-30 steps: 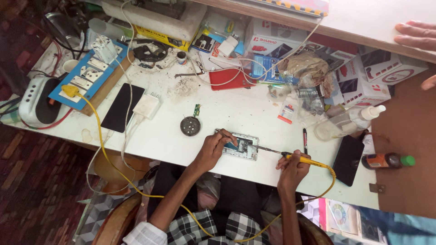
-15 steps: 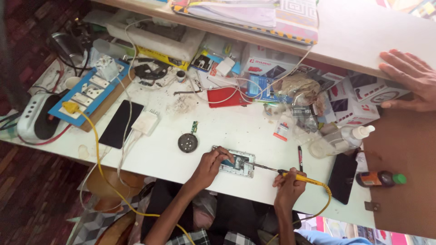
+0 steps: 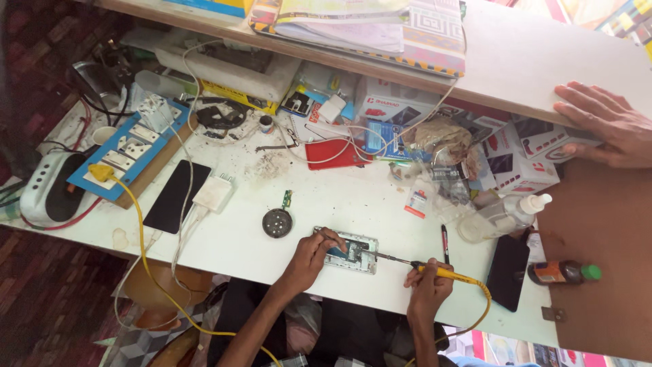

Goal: The person uses a soldering iron and tweezers to work on a small electronic circuit board placed on a cluttered workbench. The person repeatedly applies the soldering iron to specific points on the board while holding components with tweezers.

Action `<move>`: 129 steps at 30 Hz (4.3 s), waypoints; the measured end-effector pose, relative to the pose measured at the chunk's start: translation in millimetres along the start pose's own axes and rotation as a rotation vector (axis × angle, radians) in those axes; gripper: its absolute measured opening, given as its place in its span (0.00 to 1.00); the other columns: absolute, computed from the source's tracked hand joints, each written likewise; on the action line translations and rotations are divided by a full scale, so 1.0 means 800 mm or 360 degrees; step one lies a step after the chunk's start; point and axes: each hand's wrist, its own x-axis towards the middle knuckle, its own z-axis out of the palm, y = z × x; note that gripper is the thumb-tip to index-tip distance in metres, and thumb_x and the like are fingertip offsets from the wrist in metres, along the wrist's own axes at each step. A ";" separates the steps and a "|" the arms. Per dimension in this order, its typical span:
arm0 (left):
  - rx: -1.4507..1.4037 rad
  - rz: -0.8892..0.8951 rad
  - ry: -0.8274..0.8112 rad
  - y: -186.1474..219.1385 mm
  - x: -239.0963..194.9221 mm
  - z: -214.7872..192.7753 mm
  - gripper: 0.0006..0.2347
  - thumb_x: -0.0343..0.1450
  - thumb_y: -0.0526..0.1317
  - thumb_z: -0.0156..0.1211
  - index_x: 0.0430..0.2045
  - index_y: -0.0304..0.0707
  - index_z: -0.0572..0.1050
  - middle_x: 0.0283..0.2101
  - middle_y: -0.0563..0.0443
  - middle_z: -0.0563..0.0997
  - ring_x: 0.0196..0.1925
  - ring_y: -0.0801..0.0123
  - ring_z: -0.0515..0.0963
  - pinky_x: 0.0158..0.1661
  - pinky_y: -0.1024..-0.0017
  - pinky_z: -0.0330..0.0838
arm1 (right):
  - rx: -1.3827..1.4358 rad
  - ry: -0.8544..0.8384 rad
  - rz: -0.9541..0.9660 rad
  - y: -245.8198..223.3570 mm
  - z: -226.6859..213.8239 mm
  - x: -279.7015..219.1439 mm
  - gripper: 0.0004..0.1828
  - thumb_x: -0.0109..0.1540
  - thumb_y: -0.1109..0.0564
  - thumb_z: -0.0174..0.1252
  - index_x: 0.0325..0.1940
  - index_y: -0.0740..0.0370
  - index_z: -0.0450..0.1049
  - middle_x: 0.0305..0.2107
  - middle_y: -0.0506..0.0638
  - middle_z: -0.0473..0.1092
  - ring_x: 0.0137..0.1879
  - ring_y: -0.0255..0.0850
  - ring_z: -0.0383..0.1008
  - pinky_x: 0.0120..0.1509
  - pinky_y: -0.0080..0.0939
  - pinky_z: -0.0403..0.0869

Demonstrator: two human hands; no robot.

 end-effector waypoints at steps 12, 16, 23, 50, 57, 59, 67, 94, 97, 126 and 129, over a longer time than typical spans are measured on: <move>-0.0035 0.0036 0.0006 -0.006 0.001 0.000 0.10 0.78 0.30 0.41 0.38 0.27 0.74 0.39 0.44 0.83 0.46 0.63 0.83 0.53 0.68 0.75 | 0.0028 -0.0003 -0.0033 0.005 0.001 0.002 0.10 0.74 0.56 0.46 0.40 0.64 0.59 0.16 0.51 0.62 0.19 0.35 0.62 0.25 0.32 0.63; -0.0011 0.0063 -0.0029 -0.006 0.002 -0.001 0.09 0.79 0.31 0.44 0.36 0.27 0.75 0.39 0.43 0.83 0.42 0.63 0.82 0.48 0.67 0.75 | 0.0037 -0.0018 -0.0075 0.004 0.001 0.001 0.10 0.73 0.57 0.46 0.41 0.64 0.59 0.17 0.50 0.62 0.21 0.34 0.63 0.25 0.33 0.64; -0.0034 0.0153 -0.0041 -0.007 -0.004 -0.001 0.10 0.80 0.31 0.41 0.36 0.28 0.74 0.40 0.44 0.83 0.42 0.63 0.82 0.49 0.67 0.75 | 0.0013 -0.0009 -0.0090 0.007 -0.002 -0.002 0.08 0.73 0.59 0.46 0.42 0.64 0.59 0.17 0.51 0.63 0.20 0.35 0.63 0.25 0.33 0.63; 0.0041 0.0141 -0.0003 -0.004 -0.001 0.000 0.10 0.79 0.32 0.44 0.36 0.27 0.76 0.39 0.43 0.84 0.44 0.62 0.83 0.52 0.68 0.74 | 0.0047 -0.0047 -0.0078 0.001 0.000 -0.006 0.08 0.74 0.58 0.46 0.43 0.64 0.59 0.19 0.51 0.64 0.21 0.34 0.63 0.26 0.33 0.63; 0.0031 0.0077 -0.0025 -0.005 0.003 0.000 0.10 0.79 0.33 0.45 0.36 0.28 0.76 0.38 0.45 0.84 0.42 0.64 0.83 0.50 0.68 0.74 | -0.0024 0.0001 -0.0030 -0.001 0.002 -0.003 0.09 0.74 0.57 0.46 0.42 0.63 0.58 0.18 0.52 0.64 0.20 0.35 0.62 0.25 0.32 0.61; 0.0008 0.0125 -0.0010 -0.006 -0.002 0.001 0.09 0.79 0.33 0.45 0.36 0.28 0.75 0.38 0.45 0.84 0.43 0.64 0.83 0.50 0.68 0.74 | 0.0034 -0.0018 -0.0045 0.002 -0.002 -0.008 0.09 0.74 0.56 0.46 0.43 0.64 0.59 0.19 0.50 0.63 0.22 0.34 0.63 0.26 0.32 0.64; 0.0027 0.0153 -0.0009 -0.006 0.001 0.001 0.09 0.79 0.31 0.45 0.35 0.26 0.76 0.39 0.43 0.83 0.44 0.63 0.82 0.52 0.68 0.73 | 0.0015 -0.0013 -0.0029 -0.001 0.000 -0.004 0.09 0.74 0.56 0.47 0.44 0.64 0.59 0.19 0.52 0.65 0.21 0.34 0.63 0.26 0.33 0.63; -0.0118 -0.0031 -0.0029 -0.020 -0.002 -0.002 0.11 0.78 0.30 0.40 0.39 0.29 0.75 0.40 0.49 0.83 0.33 0.77 0.71 0.40 0.75 0.68 | 0.0038 -0.0008 0.0001 0.004 0.001 -0.004 0.10 0.73 0.55 0.48 0.43 0.65 0.60 0.19 0.52 0.65 0.21 0.34 0.64 0.26 0.33 0.65; -0.0116 -0.0049 -0.0024 -0.018 -0.003 -0.002 0.11 0.77 0.30 0.40 0.39 0.30 0.75 0.40 0.52 0.83 0.26 0.82 0.65 0.32 0.79 0.64 | 0.0037 -0.0021 0.0012 0.001 0.000 -0.005 0.10 0.73 0.55 0.47 0.43 0.64 0.59 0.19 0.52 0.66 0.20 0.34 0.64 0.25 0.32 0.64; -0.0221 -0.0079 0.0011 -0.024 -0.002 0.004 0.09 0.80 0.33 0.42 0.40 0.32 0.73 0.40 0.54 0.83 0.24 0.84 0.61 0.28 0.81 0.61 | 0.0119 0.0025 0.0037 0.001 -0.004 -0.005 0.09 0.74 0.56 0.47 0.45 0.64 0.59 0.21 0.48 0.64 0.25 0.34 0.67 0.27 0.34 0.67; -0.0214 -0.0087 -0.0015 -0.022 -0.001 0.002 0.10 0.82 0.35 0.42 0.41 0.32 0.75 0.37 0.54 0.82 0.22 0.85 0.59 0.25 0.80 0.58 | 0.0061 0.0038 0.0042 0.003 -0.003 -0.004 0.09 0.74 0.56 0.47 0.45 0.64 0.59 0.21 0.50 0.65 0.22 0.36 0.65 0.26 0.34 0.66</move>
